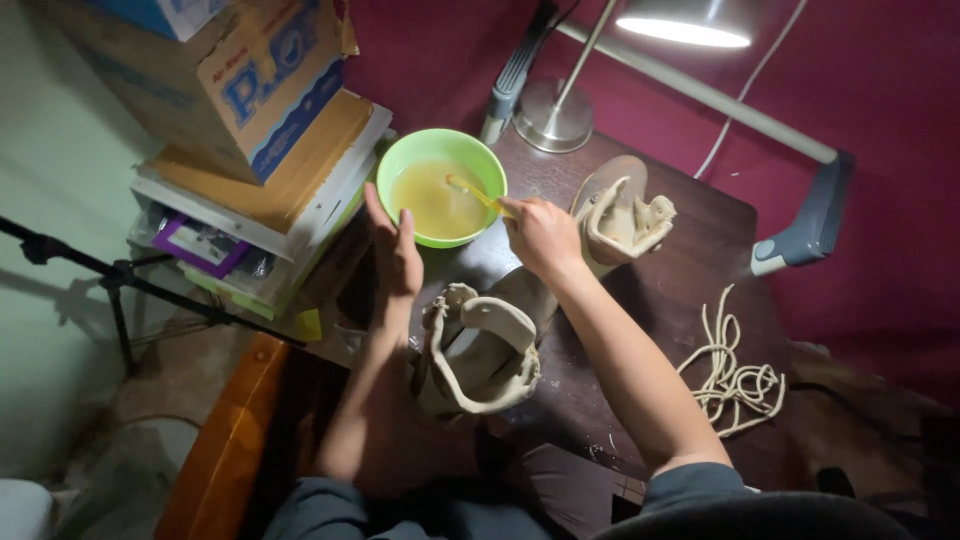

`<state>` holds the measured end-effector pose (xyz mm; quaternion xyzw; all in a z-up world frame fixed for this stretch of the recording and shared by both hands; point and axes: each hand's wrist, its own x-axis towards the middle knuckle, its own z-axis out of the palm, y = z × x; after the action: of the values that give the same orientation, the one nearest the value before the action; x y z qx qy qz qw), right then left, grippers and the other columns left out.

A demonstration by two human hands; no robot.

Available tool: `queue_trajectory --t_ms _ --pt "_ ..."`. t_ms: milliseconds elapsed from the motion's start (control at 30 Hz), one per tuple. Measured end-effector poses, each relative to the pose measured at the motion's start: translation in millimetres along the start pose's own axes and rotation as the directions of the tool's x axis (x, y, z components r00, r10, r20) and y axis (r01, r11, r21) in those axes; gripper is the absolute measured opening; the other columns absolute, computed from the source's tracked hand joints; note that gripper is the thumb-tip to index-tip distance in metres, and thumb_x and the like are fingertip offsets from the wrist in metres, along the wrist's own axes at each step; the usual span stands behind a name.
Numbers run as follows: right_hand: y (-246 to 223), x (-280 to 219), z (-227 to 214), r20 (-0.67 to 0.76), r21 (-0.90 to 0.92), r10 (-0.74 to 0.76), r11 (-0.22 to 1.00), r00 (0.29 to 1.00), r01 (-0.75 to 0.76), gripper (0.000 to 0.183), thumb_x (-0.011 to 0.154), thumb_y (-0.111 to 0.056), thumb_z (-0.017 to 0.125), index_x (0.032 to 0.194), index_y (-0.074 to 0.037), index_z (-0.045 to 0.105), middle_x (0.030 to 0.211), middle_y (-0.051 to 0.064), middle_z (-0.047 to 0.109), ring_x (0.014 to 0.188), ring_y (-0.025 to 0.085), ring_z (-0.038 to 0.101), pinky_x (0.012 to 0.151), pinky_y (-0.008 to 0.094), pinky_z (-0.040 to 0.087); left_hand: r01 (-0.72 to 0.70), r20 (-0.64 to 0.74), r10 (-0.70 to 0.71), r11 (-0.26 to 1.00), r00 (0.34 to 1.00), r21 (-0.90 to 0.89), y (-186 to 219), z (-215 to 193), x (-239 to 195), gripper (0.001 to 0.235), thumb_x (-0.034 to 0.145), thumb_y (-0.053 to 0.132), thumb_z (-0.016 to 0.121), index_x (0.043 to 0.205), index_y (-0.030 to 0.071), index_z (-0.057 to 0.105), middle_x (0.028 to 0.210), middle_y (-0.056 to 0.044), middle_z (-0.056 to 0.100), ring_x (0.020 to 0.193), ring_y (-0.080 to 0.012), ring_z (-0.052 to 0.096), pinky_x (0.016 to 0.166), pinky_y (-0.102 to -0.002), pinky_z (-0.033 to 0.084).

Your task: The person cleans a beige boot using a toothbrush dipped in a liquid solution. They scrub the exterior and interior of the boot, repeatedly dipping the brush into a green bowl of water on the table.

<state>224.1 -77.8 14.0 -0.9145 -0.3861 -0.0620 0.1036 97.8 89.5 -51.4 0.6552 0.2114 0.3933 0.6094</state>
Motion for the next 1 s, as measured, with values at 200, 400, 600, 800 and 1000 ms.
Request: queue_trajectory --t_ms 200,400,600,800,1000 --pt "19.6 -1.7 13.0 0.030 0.003 -0.004 1.000 1.000 0.004 0.033 0.090 -0.025 0.064 0.122 -0.026 0.073 0.098 0.006 0.076 0.092 0.030 0.075 0.080 0.047 0.063 0.124 0.192 -0.131 0.991 0.973 0.046 -11.7 24.2 0.3 0.078 0.104 0.017 0.049 0.165 0.001 0.004 0.169 -0.034 0.003 0.159 -0.0426 0.002 0.129 -0.055 -0.003" --pt "46.1 -6.9 34.7 -0.037 -0.107 -0.005 0.994 0.999 0.001 0.020 0.086 -0.021 0.066 0.104 -0.020 0.075 0.079 0.005 0.072 0.080 0.028 0.076 0.072 0.042 0.063 0.075 0.315 -0.140 0.975 0.939 0.210 -67.8 35.4 16.5 0.079 0.101 0.021 0.056 0.164 -0.003 0.014 0.169 -0.031 0.008 0.158 -0.0410 0.008 0.129 -0.054 0.000" --pt "50.2 -13.8 46.9 -0.011 -0.265 -0.005 0.964 1.000 0.002 0.019 0.084 -0.017 0.056 0.097 -0.012 0.069 0.073 0.007 0.071 0.072 0.028 0.075 0.063 0.039 0.062 0.105 0.453 -0.100 0.994 0.886 0.014 -57.2 49.6 26.3 0.088 0.098 0.018 0.059 0.164 -0.004 0.005 0.168 -0.033 -0.002 0.157 -0.0451 -0.002 0.128 -0.057 -0.004" --pt "13.2 -32.8 -27.0 0.134 -0.108 0.023 0.994 0.991 -0.008 0.058 0.086 -0.004 0.046 0.143 0.008 0.050 0.093 0.025 0.070 0.082 0.043 0.075 0.071 0.054 0.061 0.230 0.680 -0.194 0.972 0.707 0.038 94.6 -6.6 5.8 0.081 0.098 0.036 0.058 0.166 0.020 0.017 0.168 -0.028 0.010 0.153 -0.0531 0.006 0.121 -0.070 0.003" --pt "21.6 -46.3 -26.1 0.168 -0.034 0.064 0.998 0.984 -0.059 0.063 0.082 -0.011 0.056 0.144 0.000 0.050 0.095 0.025 0.068 0.082 0.047 0.074 0.072 0.056 0.061 -0.514 0.908 0.153 0.854 0.391 0.078 127.7 -34.2 -22.5 0.077 0.072 0.038 0.086 0.144 0.031 0.057 0.161 -0.027 0.033 0.144 -0.0511 0.037 0.112 -0.058 0.038"
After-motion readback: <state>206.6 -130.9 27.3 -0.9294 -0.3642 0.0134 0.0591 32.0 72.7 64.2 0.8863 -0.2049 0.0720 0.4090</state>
